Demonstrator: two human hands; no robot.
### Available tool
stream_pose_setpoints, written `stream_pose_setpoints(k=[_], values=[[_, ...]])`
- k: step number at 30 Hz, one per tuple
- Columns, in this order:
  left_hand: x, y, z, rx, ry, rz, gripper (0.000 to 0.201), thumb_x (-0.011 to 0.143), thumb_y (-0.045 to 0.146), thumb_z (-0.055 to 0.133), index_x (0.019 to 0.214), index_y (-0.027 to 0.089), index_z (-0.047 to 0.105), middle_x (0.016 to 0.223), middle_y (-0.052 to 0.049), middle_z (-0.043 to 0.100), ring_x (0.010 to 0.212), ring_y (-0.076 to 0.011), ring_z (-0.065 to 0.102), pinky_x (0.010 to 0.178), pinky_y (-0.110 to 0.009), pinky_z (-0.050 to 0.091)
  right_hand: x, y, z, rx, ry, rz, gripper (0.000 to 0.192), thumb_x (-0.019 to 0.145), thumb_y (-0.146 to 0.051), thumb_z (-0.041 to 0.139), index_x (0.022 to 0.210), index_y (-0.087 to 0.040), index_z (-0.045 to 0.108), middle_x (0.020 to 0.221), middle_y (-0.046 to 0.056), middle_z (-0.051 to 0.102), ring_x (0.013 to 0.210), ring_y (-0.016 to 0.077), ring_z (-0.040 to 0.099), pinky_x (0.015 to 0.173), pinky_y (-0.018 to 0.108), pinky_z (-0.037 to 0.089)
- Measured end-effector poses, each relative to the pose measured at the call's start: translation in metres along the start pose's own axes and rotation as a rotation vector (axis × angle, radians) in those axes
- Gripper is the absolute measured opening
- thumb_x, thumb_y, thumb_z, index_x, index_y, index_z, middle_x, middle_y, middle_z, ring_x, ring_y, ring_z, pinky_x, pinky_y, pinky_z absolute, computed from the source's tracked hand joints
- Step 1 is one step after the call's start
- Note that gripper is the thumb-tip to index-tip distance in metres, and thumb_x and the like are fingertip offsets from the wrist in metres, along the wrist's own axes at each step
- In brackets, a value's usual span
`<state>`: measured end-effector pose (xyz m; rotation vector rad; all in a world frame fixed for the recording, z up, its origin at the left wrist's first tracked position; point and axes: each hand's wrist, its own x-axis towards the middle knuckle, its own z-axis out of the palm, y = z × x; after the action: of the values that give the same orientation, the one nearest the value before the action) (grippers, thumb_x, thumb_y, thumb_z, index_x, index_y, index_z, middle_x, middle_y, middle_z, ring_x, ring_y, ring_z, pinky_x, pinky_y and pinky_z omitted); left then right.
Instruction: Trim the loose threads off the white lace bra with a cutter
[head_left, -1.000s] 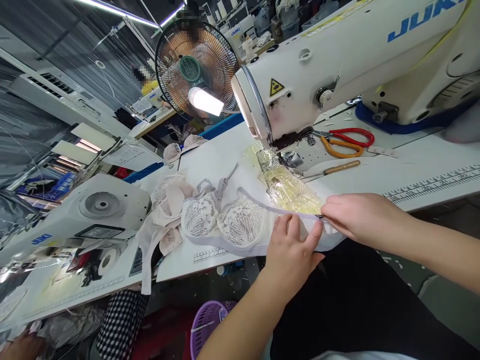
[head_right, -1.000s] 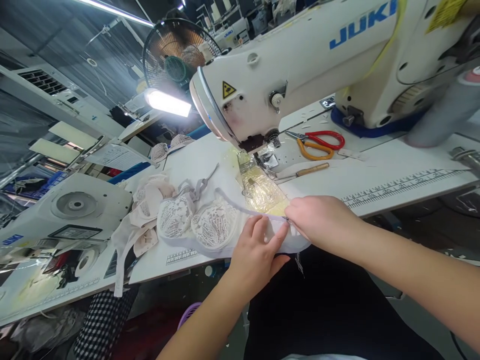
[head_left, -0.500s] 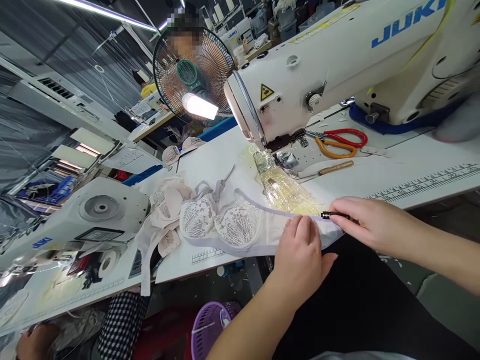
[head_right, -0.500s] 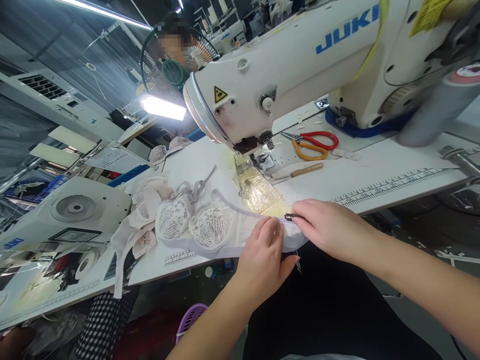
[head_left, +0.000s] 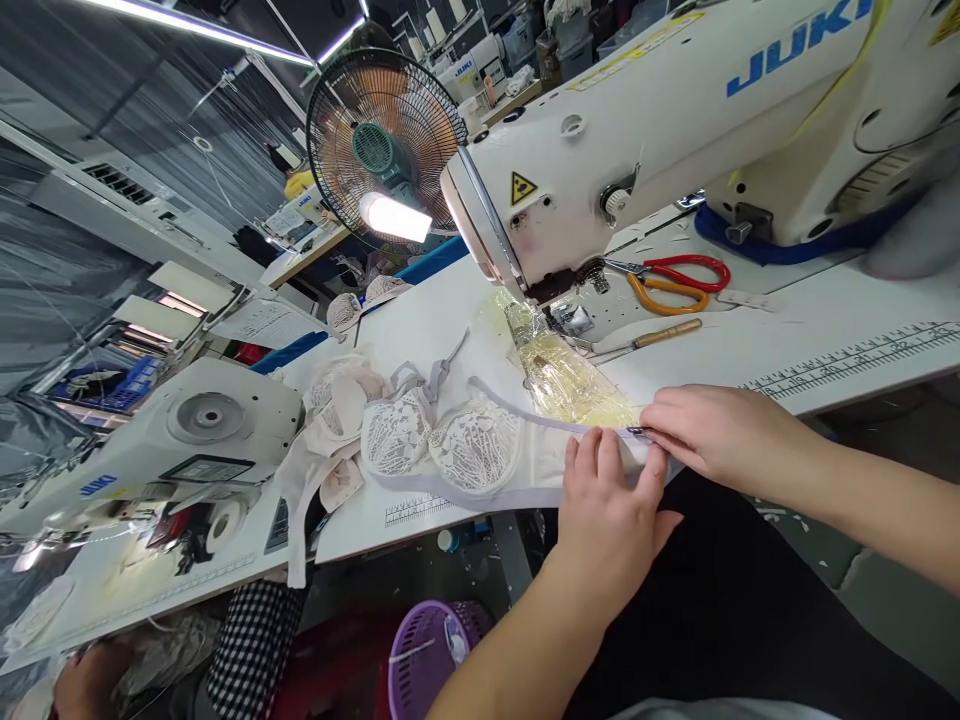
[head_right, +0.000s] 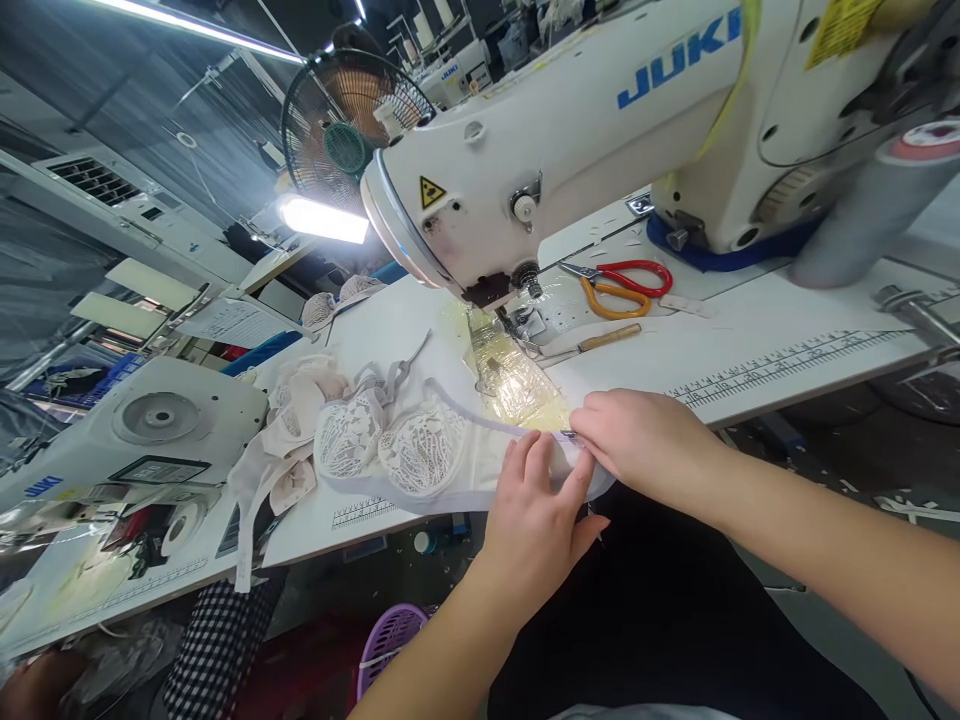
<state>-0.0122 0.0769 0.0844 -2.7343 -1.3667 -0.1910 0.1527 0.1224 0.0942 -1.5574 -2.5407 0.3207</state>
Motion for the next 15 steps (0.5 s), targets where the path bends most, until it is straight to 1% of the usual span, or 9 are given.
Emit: stream_pose_setpoints(k=[3,8,11,13,15], values=[[0.0,0.0,0.0,-0.002,0.009,-0.004,0.062,0.072,0.045,0.062,0.127,0.023,0.044,0.119,-0.018,0.046,0.115,-0.0351,0.044,0.096,-0.053,0.037,0.001,-0.001,-0.004,-0.039,-0.046,-0.027,0.014,0.079,-0.018,0.047,0.067,-0.019,0.054,0.068,0.003,0.055,0.064,0.0171,0.051,0.048,0.025,0.024],[0.0,0.0,0.001,0.002,0.024,0.001,0.062,0.072,0.045,0.063,0.127,0.024,0.045,0.119,-0.018,0.045,0.115,-0.0354,0.044,0.095,-0.053,0.038,-0.009,0.007,-0.009,-0.105,-0.068,-0.029,0.012,0.073,-0.012,0.052,0.065,-0.02,0.056,0.065,0.002,0.054,0.06,0.0163,0.049,0.048,0.026,0.022],[0.001,0.0,0.0,0.011,0.029,0.008,0.062,0.071,0.044,0.064,0.126,0.024,0.045,0.118,-0.018,0.046,0.114,-0.0352,0.044,0.095,-0.054,0.038,-0.015,0.011,-0.008,-0.116,-0.008,-0.019,0.013,0.076,-0.016,0.05,0.065,-0.02,0.056,0.065,0.003,0.054,0.059,0.0163,0.048,0.048,0.026,0.022],[0.001,0.0,0.0,0.017,0.031,0.009,0.062,0.071,0.044,0.064,0.126,0.024,0.045,0.117,-0.018,0.046,0.114,-0.0352,0.044,0.095,-0.054,0.038,-0.015,0.012,-0.005,-0.112,0.045,-0.025,0.014,0.077,-0.018,0.048,0.065,-0.02,0.055,0.064,0.002,0.054,0.059,0.0163,0.048,0.048,0.026,0.021],[0.001,0.0,0.0,0.017,0.031,0.009,0.061,0.071,0.044,0.064,0.126,0.024,0.045,0.117,-0.018,0.046,0.114,-0.0353,0.044,0.095,-0.054,0.038,-0.013,0.011,-0.001,-0.1,0.069,-0.03,0.015,0.077,-0.018,0.048,0.063,-0.02,0.053,0.064,0.002,0.054,0.058,0.016,0.048,0.048,0.026,0.02]])
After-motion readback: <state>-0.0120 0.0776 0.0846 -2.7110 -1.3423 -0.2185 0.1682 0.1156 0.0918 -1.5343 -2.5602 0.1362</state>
